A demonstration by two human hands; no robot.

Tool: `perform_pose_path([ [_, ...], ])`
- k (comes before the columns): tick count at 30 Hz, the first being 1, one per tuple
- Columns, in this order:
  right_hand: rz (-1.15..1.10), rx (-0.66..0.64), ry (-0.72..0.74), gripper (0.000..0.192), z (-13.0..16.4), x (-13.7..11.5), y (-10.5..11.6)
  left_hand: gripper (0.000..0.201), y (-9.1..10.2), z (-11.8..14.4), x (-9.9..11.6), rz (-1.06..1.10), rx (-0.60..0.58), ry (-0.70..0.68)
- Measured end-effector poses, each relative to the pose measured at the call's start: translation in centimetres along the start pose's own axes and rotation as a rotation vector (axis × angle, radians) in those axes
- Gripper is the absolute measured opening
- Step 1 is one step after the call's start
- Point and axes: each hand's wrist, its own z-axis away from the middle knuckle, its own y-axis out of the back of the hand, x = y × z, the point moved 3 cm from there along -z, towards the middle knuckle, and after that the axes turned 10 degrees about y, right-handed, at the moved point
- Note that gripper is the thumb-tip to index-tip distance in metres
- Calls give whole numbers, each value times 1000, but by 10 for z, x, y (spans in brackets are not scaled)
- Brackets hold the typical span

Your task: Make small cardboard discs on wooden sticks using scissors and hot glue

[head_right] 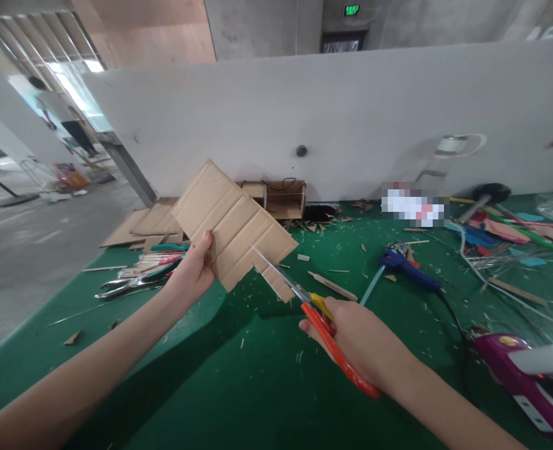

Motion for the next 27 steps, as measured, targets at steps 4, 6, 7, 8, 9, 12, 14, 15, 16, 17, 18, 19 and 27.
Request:
perform_pose_path([
  [4, 114, 18, 19, 36, 0, -3, 2, 24, 0, 1, -3, 9, -6, 19],
  [6, 177, 0, -3, 39, 0, -7, 4, 24, 0, 2, -3, 11, -9, 17],
  [7, 205, -8, -10, 40, 1, -9, 4, 24, 0, 2, -3, 13, -2, 20],
  [8, 224, -20, -12, 40, 1, -10, 4, 24, 0, 3, -4, 15, 9, 24],
  [9, 236, -27, -12, 40, 1, -12, 4, 25, 0, 3, -4, 16, 18, 29],
  [12, 252, -22, -4, 40, 2, -11, 1, 25, -1, 3, -4, 21, 17, 37],
  [14, 267, -8, -8, 36, 2, -7, -1, 24, 0, 2, -5, 23, 4, 35],
  [15, 273, -2, -7, 32, 2, -6, -2, 24, 0, 2, -5, 23, 0, 36],
  [16, 273, -7, -2, 26, 1, -4, -3, 24, 1, 1, -5, 23, 4, 36],
  [17, 266, -17, 3, 20, 0, -3, -4, 23, 1, 1, -5, 25, 13, 34],
  [18, 254, -32, 6, 15, -1, -2, -4, 23, 2, 0, -6, 25, 23, 33],
  [19, 239, -47, 3, 13, -1, -2, -5, 22, 3, 0, -6, 26, 33, 32],
  [27, -12, -34, -65, 13, 5, 0, -9, 18, -3, 6, -2, 6, 24, 6],
])
